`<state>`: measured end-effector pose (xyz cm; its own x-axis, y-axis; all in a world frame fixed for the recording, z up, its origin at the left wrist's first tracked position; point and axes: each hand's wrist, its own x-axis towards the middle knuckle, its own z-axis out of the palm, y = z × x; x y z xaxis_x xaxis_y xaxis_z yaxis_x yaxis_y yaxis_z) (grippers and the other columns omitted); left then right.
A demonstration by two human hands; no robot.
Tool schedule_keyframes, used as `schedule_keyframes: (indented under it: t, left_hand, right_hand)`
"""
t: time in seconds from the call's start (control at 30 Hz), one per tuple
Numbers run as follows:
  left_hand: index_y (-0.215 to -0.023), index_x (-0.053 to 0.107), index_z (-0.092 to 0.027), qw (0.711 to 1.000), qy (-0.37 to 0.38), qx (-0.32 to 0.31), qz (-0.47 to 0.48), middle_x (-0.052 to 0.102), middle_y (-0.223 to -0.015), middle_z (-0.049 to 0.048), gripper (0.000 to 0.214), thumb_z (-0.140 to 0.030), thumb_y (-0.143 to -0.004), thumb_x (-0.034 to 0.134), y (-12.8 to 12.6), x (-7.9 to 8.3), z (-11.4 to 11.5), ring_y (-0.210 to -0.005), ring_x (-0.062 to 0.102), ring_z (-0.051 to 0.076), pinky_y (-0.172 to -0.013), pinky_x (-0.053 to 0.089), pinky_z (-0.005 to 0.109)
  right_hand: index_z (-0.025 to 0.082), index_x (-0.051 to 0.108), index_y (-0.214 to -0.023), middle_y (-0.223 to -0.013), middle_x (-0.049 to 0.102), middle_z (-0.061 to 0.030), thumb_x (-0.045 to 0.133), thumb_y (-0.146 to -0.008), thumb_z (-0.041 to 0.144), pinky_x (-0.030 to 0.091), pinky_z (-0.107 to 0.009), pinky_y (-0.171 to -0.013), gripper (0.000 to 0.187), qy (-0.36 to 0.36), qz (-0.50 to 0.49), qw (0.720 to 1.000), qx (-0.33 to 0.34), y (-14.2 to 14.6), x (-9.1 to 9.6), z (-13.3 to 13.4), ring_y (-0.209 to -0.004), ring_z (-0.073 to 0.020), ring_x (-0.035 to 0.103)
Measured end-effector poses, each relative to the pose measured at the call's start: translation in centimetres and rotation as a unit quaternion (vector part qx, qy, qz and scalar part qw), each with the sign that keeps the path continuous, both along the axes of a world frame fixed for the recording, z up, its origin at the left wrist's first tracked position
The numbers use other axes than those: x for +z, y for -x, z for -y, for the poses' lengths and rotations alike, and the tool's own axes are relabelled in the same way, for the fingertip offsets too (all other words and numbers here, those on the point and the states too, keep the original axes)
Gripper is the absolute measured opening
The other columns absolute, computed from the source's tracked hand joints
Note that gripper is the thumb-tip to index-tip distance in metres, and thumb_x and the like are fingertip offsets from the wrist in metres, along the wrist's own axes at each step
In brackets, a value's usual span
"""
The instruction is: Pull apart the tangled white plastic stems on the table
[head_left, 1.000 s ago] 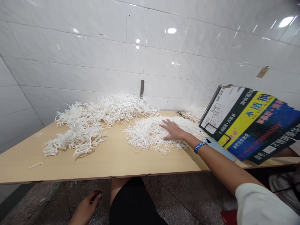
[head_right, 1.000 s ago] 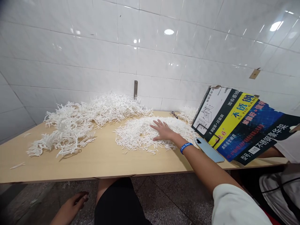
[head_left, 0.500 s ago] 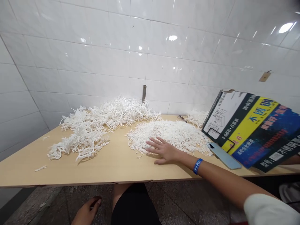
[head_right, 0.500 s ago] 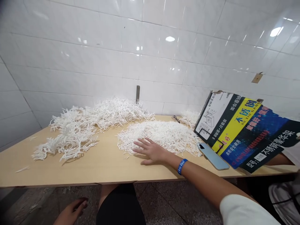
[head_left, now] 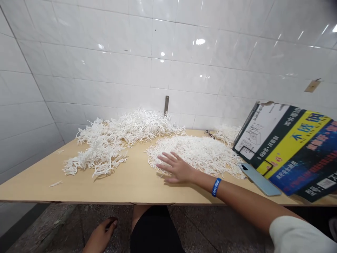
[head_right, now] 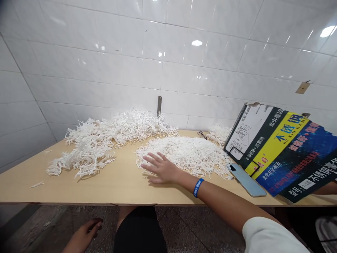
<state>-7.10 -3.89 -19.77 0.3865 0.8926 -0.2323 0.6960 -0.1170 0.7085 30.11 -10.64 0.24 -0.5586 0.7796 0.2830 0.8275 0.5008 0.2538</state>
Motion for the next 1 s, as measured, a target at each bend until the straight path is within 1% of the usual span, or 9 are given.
schedule_keyframes:
  t: [0.1, 0.17, 0.3, 0.37, 0.47, 0.6, 0.7, 0.87, 1.0]
  left_hand:
    - [-0.102, 0.071, -0.015, 1.0, 0.023, -0.001, -0.004, 0.072, -0.11, 0.013, 0.052, -0.049, -0.078, 0.04, -0.5, 0.0, 0.1, -0.105, 0.067, 0.029, -0.082, 0.056, 0.031]
    - [-0.102, 0.07, -0.014, 1.0, 0.026, 0.001, 0.002, 0.072, -0.11, 0.0135, 0.051, -0.049, -0.078, 0.041, -0.7, -0.1, 0.3, -0.107, 0.066, 0.029, -0.083, 0.055, 0.032]
    - [-0.104, 0.069, -0.013, 1.0, 0.02, 0.002, 0.007, 0.071, -0.112, 0.0143, 0.054, -0.049, -0.077, 0.039, -0.6, -0.2, 0.4, -0.108, 0.065, 0.03, -0.086, 0.054, 0.034]
    - [-0.104, 0.068, -0.012, 1.0, 0.019, -0.002, 0.002, 0.071, -0.112, 0.0147, 0.055, -0.05, -0.077, 0.038, -0.4, -0.3, 0.3, -0.108, 0.065, 0.03, -0.087, 0.054, 0.034]
    - [-0.104, 0.069, -0.013, 1.0, 0.007, -0.009, -0.002, 0.071, -0.11, 0.0137, 0.056, -0.05, -0.077, 0.037, 0.0, -0.4, 0.2, -0.105, 0.067, 0.029, -0.088, 0.053, 0.033]
    - [-0.099, 0.071, -0.016, 1.0, -0.01, -0.001, 0.001, 0.073, -0.108, 0.0113, 0.051, -0.048, -0.076, 0.039, 0.1, -0.1, 0.1, -0.103, 0.068, 0.028, -0.09, 0.051, 0.032]
    - [-0.097, 0.071, -0.016, 1.0, -0.008, 0.001, 0.008, 0.074, -0.105, 0.0107, 0.049, -0.047, -0.075, 0.04, -0.3, 0.2, 0.2, -0.102, 0.068, 0.028, -0.089, 0.052, 0.032]
    - [-0.093, 0.072, -0.018, 1.0, -0.02, 0.003, 0.011, 0.074, -0.104, 0.0097, 0.042, -0.043, -0.077, 0.043, -0.8, 0.9, 0.6, -0.102, 0.068, 0.027, -0.088, 0.052, 0.03]
    - [-0.102, 0.07, -0.016, 1.0, 0.005, 0.007, -0.002, 0.073, -0.108, 0.0112, 0.044, -0.043, -0.082, 0.041, -0.7, 2.5, 1.6, -0.102, 0.068, 0.026, -0.086, 0.052, 0.029]
  right_hand:
    - [0.029, 0.032, -0.147, -0.158, 0.019, -0.0052, 0.039, -0.094, 0.055, 0.013, -0.05, -0.117, 0.06, -0.01, -0.001, 1.0, 0.017, 3.3, -1.0, -0.9, -0.146, -0.0265, 0.011]
    - [0.028, 0.034, -0.147, -0.159, 0.017, -0.0055, 0.037, -0.095, 0.053, 0.014, -0.05, -0.116, 0.058, -0.016, -0.002, 1.0, 0.006, 3.7, -1.4, -2.6, -0.146, -0.0269, 0.012]
    - [0.024, 0.034, -0.147, -0.158, 0.02, -0.009, 0.04, -0.095, 0.052, 0.013, -0.053, -0.116, 0.06, -0.011, -0.001, 0.995, -0.101, 1.2, -1.2, -6.1, -0.146, -0.0301, 0.012]
    - [0.021, 0.035, -0.147, -0.157, 0.019, -0.0121, 0.042, -0.093, 0.054, 0.012, -0.055, -0.116, 0.063, -0.011, -0.006, 0.989, -0.148, -0.2, -0.8, -6.3, -0.146, -0.0324, 0.011]
    - [0.023, 0.036, -0.146, -0.157, 0.02, -0.0091, 0.04, -0.094, 0.054, 0.008, -0.055, -0.116, 0.061, -0.011, -0.008, 0.993, -0.121, -1.6, 0.0, -3.7, -0.146, -0.0306, 0.009]
    - [0.032, 0.034, -0.146, -0.156, 0.025, -0.0019, 0.041, -0.093, 0.051, 0.005, -0.052, -0.117, 0.057, 0.019, 0.025, 0.999, -0.027, -4.2, 0.1, 2.8, -0.146, -0.0258, 0.015]
    - [0.03, 0.033, -0.147, -0.156, 0.026, -0.0052, 0.046, -0.09, 0.053, 0.007, -0.055, -0.116, 0.063, 0.043, 0.03, 0.997, -0.061, -7.2, -0.5, 5.8, -0.144, -0.0297, 0.02]
    - [0.027, 0.043, -0.142, -0.153, 0.032, -0.008, 0.045, -0.092, 0.048, 0.014, -0.052, -0.115, 0.055, 0.023, 0.011, 0.987, -0.156, -11.7, -1.4, 5.2, -0.143, -0.0289, 0.025]
    - [0.025, 0.045, -0.14, -0.151, 0.037, -0.0098, 0.046, -0.093, 0.045, 0.017, -0.052, -0.114, 0.052, -0.036, 0.02, 0.988, -0.152, -13.0, -1.4, 3.5, -0.14, -0.0289, 0.031]
